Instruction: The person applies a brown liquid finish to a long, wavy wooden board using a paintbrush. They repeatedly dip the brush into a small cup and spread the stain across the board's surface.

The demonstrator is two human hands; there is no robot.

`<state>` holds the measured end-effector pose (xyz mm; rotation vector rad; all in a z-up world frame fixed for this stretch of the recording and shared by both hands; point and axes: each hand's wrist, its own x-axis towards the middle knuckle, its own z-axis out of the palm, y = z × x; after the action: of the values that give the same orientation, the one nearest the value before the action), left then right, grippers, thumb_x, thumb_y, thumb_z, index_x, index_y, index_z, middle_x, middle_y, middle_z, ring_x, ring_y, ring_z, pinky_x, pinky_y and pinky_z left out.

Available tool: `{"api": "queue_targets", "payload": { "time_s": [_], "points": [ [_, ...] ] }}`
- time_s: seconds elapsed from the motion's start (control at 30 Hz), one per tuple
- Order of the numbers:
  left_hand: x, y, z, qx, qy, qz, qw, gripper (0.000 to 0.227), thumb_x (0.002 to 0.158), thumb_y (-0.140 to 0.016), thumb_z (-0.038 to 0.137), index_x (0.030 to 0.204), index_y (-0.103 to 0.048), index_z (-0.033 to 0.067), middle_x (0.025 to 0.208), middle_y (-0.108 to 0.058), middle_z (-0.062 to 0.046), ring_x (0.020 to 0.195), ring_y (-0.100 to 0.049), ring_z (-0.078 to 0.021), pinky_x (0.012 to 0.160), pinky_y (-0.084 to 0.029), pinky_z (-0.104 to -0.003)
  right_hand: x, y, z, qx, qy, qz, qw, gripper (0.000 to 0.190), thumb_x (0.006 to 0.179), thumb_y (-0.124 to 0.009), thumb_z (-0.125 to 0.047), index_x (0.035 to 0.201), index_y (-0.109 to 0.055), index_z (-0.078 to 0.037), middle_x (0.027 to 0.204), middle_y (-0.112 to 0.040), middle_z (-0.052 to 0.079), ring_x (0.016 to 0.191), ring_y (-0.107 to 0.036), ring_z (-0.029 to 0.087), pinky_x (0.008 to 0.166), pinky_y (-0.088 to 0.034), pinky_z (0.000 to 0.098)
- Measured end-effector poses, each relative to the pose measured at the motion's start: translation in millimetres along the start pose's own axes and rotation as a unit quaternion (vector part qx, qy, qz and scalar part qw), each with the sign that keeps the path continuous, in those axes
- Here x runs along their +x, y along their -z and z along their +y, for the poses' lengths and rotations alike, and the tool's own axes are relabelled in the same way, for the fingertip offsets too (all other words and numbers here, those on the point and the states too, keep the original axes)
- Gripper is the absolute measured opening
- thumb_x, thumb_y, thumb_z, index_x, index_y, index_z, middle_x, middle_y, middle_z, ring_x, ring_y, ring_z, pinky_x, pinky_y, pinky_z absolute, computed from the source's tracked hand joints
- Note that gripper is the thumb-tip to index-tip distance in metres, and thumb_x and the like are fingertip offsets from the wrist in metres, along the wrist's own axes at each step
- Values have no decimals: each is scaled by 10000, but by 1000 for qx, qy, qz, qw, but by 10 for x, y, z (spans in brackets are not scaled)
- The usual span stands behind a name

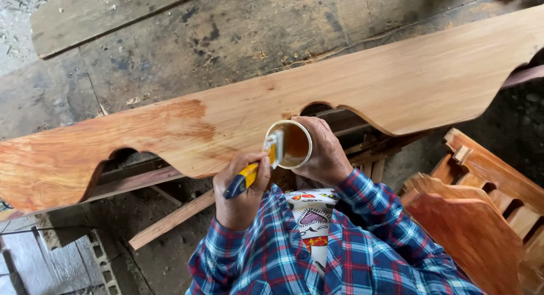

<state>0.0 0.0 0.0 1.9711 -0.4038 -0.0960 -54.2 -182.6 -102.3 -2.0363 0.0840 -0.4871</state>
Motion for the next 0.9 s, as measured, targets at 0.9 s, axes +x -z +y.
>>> {"api": "queue_targets", "payload": {
  "time_s": [0.9],
  "points": [
    [-130, -187, -356, -285, 249, 1, 926, 139, 924, -731, 98, 953, -722, -38, 782, -708, -158, 692, -721, -191, 617, -648, -366, -175, -26, 6, 57, -58, -32, 996, 929, 452, -870, -65, 1325, -555, -53, 1321, -629, 135, 1241, -583, 345, 1102, -427, 449]
  ]
}}
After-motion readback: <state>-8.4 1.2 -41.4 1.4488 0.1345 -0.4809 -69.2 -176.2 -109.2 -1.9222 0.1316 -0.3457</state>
